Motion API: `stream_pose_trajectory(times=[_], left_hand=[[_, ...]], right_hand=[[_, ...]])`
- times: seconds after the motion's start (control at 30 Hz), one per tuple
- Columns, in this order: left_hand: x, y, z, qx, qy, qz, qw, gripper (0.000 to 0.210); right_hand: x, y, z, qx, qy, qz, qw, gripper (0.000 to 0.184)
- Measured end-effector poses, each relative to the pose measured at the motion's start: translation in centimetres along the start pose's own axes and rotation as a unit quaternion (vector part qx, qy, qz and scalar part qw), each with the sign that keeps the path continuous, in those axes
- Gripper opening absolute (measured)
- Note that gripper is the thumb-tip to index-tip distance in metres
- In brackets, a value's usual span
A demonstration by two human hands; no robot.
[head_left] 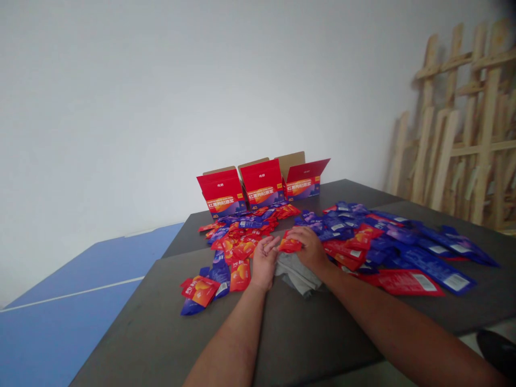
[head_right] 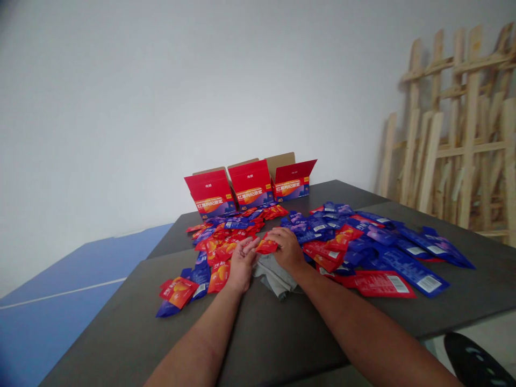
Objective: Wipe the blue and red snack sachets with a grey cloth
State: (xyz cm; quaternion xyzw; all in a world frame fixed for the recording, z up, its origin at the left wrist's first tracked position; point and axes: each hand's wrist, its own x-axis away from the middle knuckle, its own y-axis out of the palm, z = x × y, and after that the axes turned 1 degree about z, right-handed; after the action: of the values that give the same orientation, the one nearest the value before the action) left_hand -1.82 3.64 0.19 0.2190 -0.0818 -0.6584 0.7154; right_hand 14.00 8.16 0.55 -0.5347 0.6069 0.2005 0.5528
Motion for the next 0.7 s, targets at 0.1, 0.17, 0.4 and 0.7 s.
stream_pose_trajectory(times=[0.1,0.17,0.4,0.7], left_hand=[[-0.1,0.0,0.0,0.014,-0.006,0.007,1.000,0.044],[-0.2,0.1,0.1,0.018,-0.015,0.024,0.999,0.044],[-0.4,0.1,0.2,-0.019,-0.043,0.040,0.998,0.032],[0.7,1.0,0.5,0.072,-0.092,-0.076,0.990,0.036]], right_hand=[[0.0,0.1,0.1,0.003,0.002,-0.003,1.000,0.017],[0.0,0.1,0.0,0.004,-0.002,-0.007,1.000,0.017],[-0.3,-0.3,-0.6,0.000,-0.034,-0.016,0.999,0.017],[-0.2,-0.1,-2.0,0.074,-0.083,-0.120,0.987,0.016]])
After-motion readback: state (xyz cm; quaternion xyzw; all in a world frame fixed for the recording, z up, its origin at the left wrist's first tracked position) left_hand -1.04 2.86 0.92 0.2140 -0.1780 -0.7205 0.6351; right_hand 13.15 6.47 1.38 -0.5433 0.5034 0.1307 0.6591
